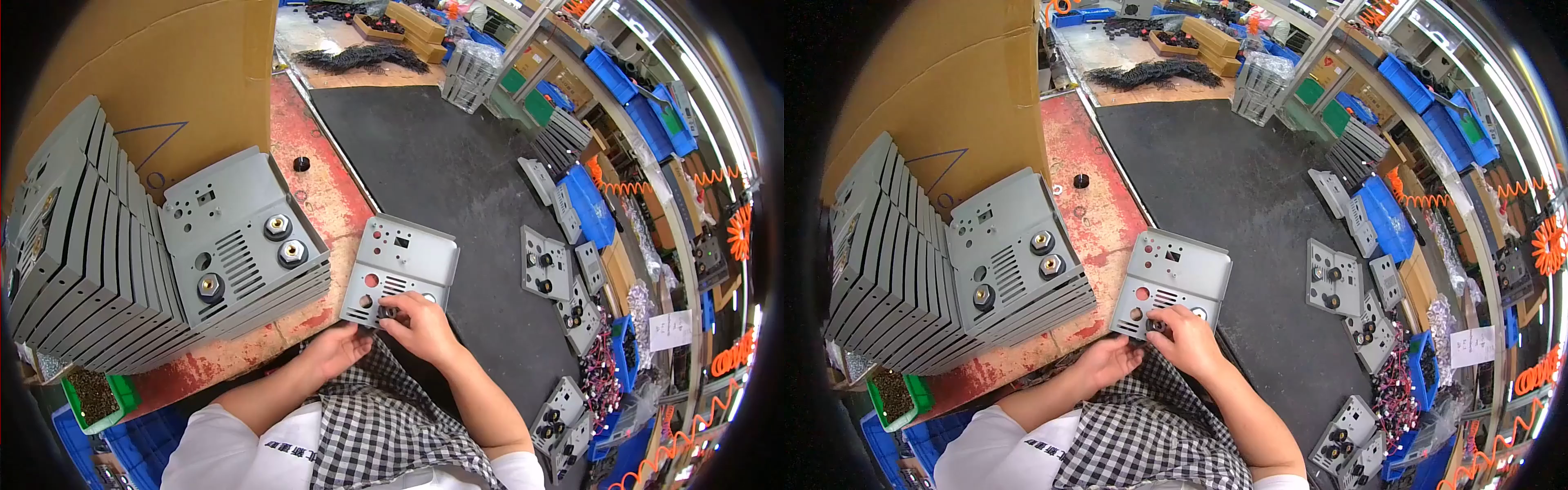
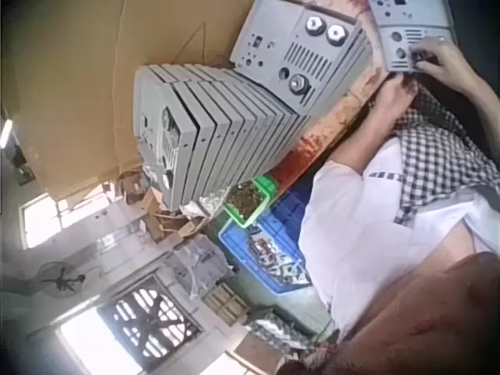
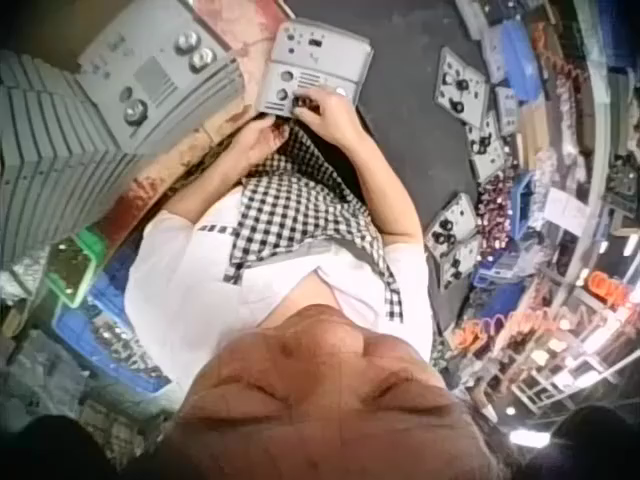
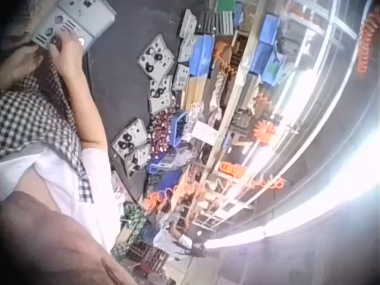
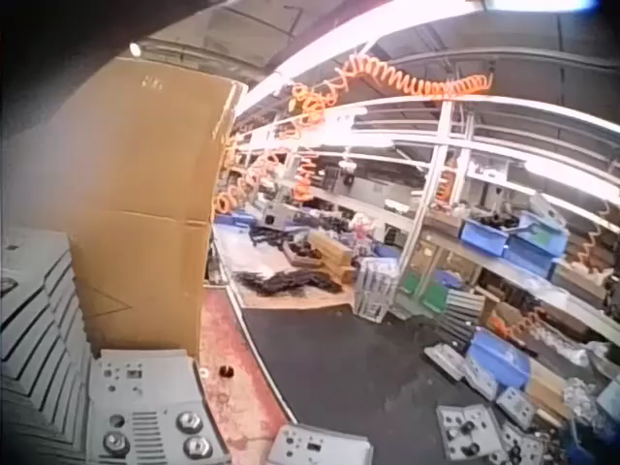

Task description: The person assembles electronic components and knobs into a grey metal electronics chassis by hand.

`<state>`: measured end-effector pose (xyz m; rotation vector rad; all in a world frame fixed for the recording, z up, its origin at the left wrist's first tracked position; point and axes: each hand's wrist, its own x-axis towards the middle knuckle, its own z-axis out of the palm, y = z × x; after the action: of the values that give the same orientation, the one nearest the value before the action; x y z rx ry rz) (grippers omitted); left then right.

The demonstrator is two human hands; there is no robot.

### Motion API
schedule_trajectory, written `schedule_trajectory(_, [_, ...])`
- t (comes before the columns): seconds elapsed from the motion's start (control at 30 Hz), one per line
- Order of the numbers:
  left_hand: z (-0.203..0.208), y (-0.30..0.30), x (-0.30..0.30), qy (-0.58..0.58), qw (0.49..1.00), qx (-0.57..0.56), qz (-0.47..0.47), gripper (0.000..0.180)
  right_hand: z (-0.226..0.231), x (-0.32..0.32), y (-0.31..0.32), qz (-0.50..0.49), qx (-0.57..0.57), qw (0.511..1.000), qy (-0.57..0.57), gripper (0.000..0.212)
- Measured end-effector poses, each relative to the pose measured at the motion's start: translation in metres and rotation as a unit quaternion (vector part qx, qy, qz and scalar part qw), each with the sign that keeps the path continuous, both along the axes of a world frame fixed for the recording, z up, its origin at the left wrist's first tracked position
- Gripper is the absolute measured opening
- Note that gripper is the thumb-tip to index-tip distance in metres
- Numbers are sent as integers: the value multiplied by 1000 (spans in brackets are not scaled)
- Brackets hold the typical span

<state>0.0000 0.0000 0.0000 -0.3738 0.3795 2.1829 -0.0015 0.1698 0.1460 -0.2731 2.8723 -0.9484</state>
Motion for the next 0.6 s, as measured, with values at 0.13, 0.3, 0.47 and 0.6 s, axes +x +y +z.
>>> schedule_trajectory(0.13, [1,8,0,-28,996,78,40,24,5,9,6,21,-21,999,-16,29])
schedule_trajectory(0.3, [13,7,1,-25,998,44,28,30,10,12,12,45,-54,997,-33,29])
schedule_trajectory(0.47, [41,-2,6,22,999,49,11,35,8,12,14,38,-67,997,-29,32])
schedule_trajectory(0.6, [48,-8,16,60,991,120,11,41,2,11,1,79,26,996,25,29])
